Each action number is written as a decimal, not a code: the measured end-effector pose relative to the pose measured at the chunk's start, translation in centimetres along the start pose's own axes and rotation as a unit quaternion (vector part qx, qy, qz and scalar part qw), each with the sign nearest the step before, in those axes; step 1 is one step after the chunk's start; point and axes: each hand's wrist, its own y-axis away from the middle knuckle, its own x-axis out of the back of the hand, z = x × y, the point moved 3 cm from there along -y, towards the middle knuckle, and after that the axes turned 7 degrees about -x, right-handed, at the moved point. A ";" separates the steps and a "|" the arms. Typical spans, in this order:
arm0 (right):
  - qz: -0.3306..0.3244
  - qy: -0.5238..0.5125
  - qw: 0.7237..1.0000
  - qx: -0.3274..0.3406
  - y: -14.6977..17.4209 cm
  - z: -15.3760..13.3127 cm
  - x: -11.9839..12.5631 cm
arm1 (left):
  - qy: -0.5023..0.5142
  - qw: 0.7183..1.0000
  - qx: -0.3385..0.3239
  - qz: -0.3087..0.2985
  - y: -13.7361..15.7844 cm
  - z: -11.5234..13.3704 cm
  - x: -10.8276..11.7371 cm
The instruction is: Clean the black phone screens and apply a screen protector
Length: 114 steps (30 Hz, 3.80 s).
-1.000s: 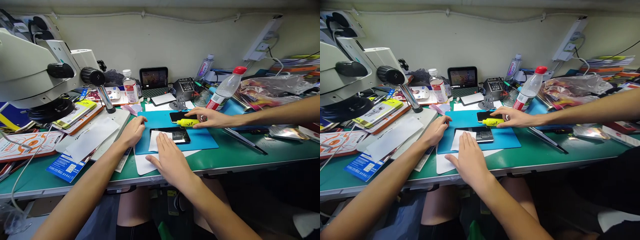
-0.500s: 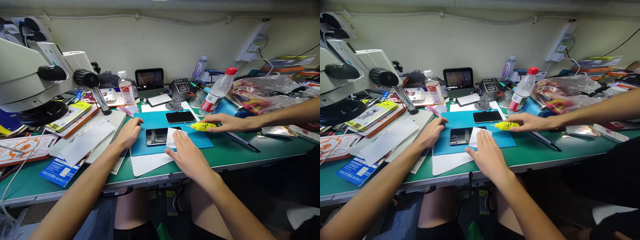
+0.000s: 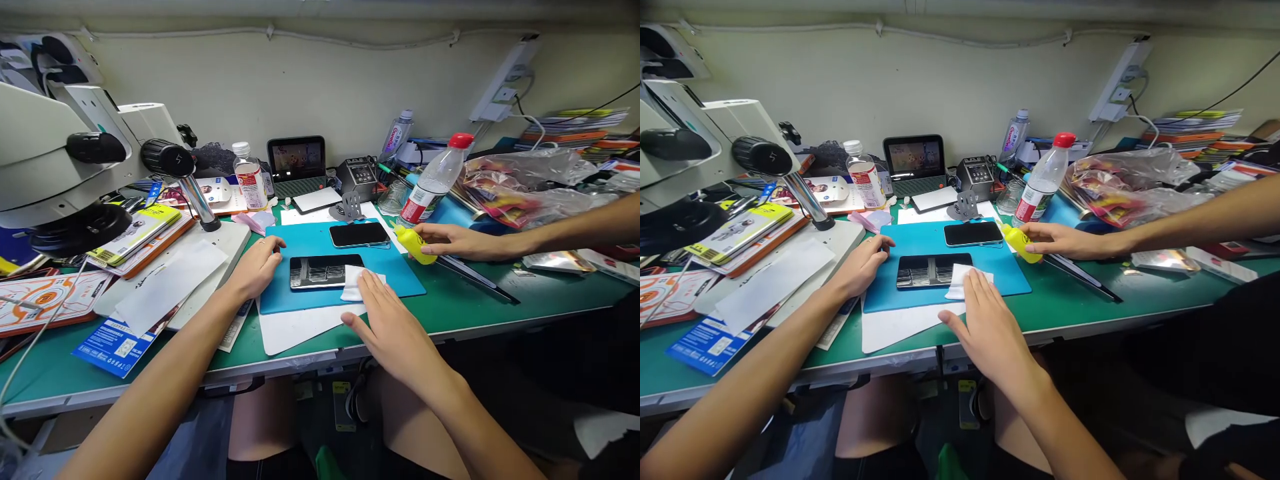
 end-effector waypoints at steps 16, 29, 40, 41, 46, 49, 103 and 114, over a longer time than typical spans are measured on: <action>0.011 -0.043 0.999 -0.008 -0.5 0.9 0.0 | -0.058 0.989 -0.077 -0.108 0.2 0.9 -0.7; 0.015 -0.040 0.999 0.016 0.2 2.2 0.5 | -0.058 0.991 -0.069 -0.103 0.1 0.8 -1.0; 0.001 -0.063 0.998 0.005 -1.9 2.2 1.1 | -0.050 0.992 -0.064 -0.102 0.0 0.8 -1.1; 0.001 -0.060 0.998 0.007 -1.2 2.2 1.0 | -0.049 0.992 -0.062 -0.102 0.0 0.8 -1.1; 0.006 -0.054 0.999 0.008 -0.1 2.3 0.8 | -0.050 0.992 -0.058 -0.103 -0.1 0.8 -1.1; 0.003 -0.064 0.998 -0.001 -2.3 2.3 1.0 | -0.052 0.992 -0.061 -0.102 0.0 0.8 -1.1; -0.023 -0.034 0.994 0.101 -3.1 -7.9 -1.3 | 0.006 0.996 0.006 0.092 0.0 0.0 0.3; -0.008 -0.031 0.993 0.112 -5.6 -11.3 -2.0 | 0.002 0.993 0.003 0.121 0.0 -0.3 0.4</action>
